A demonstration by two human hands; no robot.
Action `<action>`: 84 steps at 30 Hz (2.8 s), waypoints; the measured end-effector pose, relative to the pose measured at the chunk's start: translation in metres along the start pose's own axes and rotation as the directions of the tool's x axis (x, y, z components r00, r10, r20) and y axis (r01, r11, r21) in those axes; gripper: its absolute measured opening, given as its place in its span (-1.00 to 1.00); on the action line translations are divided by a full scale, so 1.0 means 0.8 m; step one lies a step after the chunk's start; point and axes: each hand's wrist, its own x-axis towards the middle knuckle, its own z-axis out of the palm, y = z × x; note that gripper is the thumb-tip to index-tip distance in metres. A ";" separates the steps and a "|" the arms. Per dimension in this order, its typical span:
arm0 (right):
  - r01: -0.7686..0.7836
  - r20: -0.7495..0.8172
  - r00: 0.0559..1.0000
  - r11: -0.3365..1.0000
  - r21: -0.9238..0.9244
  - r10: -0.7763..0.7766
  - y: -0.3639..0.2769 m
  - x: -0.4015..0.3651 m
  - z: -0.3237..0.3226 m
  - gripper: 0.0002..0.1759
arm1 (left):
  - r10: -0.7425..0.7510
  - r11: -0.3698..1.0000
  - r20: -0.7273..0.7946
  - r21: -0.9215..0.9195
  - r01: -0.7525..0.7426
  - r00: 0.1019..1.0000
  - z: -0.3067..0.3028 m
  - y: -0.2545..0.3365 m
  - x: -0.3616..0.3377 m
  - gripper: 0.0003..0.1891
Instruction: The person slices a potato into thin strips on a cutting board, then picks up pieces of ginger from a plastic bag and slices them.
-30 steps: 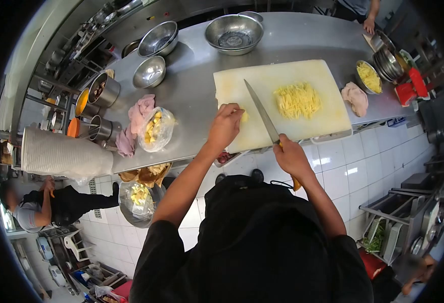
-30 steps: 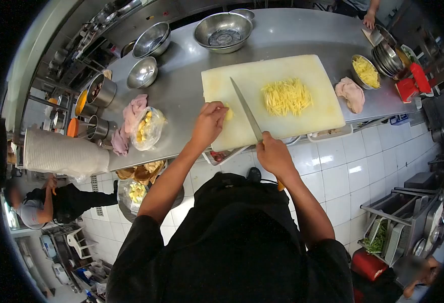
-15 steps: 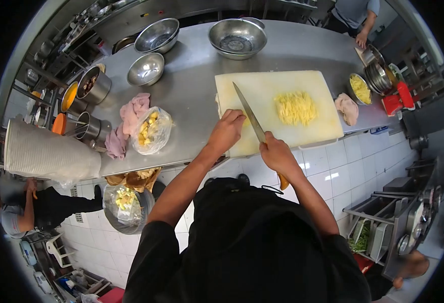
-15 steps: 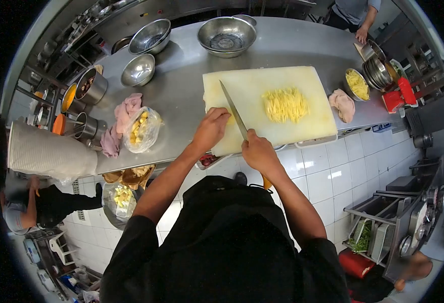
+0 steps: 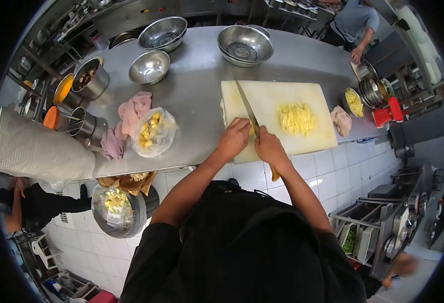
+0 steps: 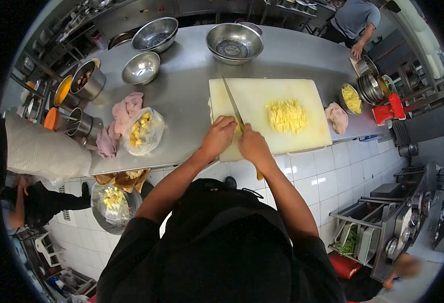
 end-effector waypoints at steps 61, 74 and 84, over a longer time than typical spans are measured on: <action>-0.138 0.171 0.977 0.989 0.056 0.126 -0.037 0.019 -0.041 -0.68 | 0.034 0.999 0.077 -0.005 -0.034 0.996 -0.014 -0.013 0.007 -0.77; -0.292 0.289 0.923 0.951 0.100 0.253 -0.076 0.001 -0.067 -0.72 | 0.015 1.000 0.077 0.009 -0.016 0.997 -0.017 -0.009 0.005 -0.78; -0.203 0.229 0.956 0.977 0.070 0.182 -0.056 0.011 -0.050 -0.68 | 0.008 1.000 0.067 -0.012 -0.007 0.998 -0.011 -0.013 0.003 -0.78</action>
